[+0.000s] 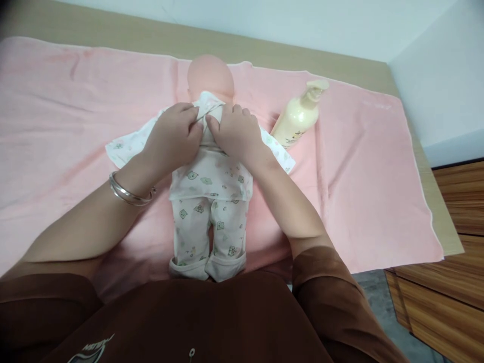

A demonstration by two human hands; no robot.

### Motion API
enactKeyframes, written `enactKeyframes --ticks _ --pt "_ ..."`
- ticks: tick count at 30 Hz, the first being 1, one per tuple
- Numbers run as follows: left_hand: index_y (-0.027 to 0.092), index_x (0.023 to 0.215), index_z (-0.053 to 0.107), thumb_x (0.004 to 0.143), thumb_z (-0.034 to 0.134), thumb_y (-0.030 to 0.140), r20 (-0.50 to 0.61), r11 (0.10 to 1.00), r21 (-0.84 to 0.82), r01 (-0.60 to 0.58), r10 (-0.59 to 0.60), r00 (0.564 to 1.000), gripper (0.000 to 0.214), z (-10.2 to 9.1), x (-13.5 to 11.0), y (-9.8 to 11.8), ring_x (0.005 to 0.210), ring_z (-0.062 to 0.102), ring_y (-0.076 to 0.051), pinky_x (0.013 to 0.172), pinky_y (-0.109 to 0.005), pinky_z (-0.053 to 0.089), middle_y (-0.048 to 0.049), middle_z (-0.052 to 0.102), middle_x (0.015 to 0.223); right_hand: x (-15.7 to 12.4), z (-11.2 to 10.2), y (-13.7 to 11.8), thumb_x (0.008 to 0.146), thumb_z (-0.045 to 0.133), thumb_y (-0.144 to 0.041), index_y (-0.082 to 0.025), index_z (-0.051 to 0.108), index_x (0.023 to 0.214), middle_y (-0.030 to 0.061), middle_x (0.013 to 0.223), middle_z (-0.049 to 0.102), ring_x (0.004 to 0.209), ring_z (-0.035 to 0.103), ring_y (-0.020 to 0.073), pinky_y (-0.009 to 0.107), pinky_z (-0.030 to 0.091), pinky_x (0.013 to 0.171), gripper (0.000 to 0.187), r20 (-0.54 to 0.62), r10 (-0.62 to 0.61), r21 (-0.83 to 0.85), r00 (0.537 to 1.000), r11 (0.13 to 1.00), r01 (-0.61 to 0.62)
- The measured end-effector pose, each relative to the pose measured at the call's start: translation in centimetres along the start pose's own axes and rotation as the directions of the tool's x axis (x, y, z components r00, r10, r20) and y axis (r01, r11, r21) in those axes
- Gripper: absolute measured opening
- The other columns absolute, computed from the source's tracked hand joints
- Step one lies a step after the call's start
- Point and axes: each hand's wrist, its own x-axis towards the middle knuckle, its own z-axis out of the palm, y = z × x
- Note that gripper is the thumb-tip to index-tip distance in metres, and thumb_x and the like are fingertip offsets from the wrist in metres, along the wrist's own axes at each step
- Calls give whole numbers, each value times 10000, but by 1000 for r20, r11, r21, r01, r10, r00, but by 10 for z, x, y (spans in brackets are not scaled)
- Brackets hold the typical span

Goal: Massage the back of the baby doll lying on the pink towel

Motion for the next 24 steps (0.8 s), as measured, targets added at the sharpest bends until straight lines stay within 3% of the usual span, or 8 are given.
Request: enactKeyframes --ticks 4,8,12,15,17,19,22,24 --pt "291 778 437 1013 462 539 6 986 -108 123 -124 992 342 7 16 -23 1052 570 -349 996 -526 420 -100 617 936 -21 1 -17 1117 307 -399 -31 542 1403 259 1410 618 1431 548 420 624 436 1255 522 -53 -75 -54 996 996 72" --pt "290 909 555 1023 358 619 -19 992 -100 75 -77 997 399 16 19 -32 1051 569 -343 997 -551 432 -98 598 930 -27 1 -24 1093 305 -311 -65 606 1314 243 1346 646 1392 576 409 610 479 1230 446 -70 -103 -71 992 993 98" --pt "250 1088 613 1043 298 593 -26 1000 -21 19 -20 999 468 13 6 -16 1174 563 -394 1095 -614 405 -161 628 1113 -13 -4 -13 1122 259 -355 -108 680 1145 210 1209 714 1227 677 371 553 559 1130 488 -26 -105 -84 994 991 103" --pt "164 1215 610 1058 282 473 -4 995 77 -64 65 998 477 4 -8 2 1262 547 -455 1138 -649 418 -239 620 1242 1 -7 -1 1144 248 -423 -74 697 1184 214 1207 751 1208 707 371 538 556 1121 570 -14 -52 2 999 999 52" --pt "175 1254 605 1044 345 403 -11 991 73 -110 111 994 404 1 -14 10 1309 535 -460 1161 -647 431 -231 618 1290 8 -7 3 1148 255 -462 -57 688 1248 219 1269 747 1264 694 369 539 530 1163 602 12 4 56 1000 998 -4" --pt "232 1189 617 1019 415 352 -39 992 43 -117 118 992 290 0 -14 11 1297 553 -430 1150 -626 463 -186 637 1247 9 -3 4 1148 262 -478 -44 644 1335 232 1370 703 1377 637 376 568 474 1234 608 30 43 66 999 997 -45" --pt "278 922 555 990 447 320 -55 998 16 -66 67 996 135 0 -5 1 1132 613 -379 1045 -596 530 -143 644 1055 0 3 -3 1141 292 -463 -8 542 1454 283 1530 578 1540 494 420 653 364 1310 607 -14 39 29 999 999 -38" --pt "288 799 442 993 452 346 -52 1000 -27 -14 13 999 203 2 5 -8 1036 623 -354 979 -569 538 -118 626 946 -11 5 -13 1131 321 -433 -6 471 1526 293 1617 493 1603 409 437 674 311 1341 601 -61 -15 8 998 1000 16"
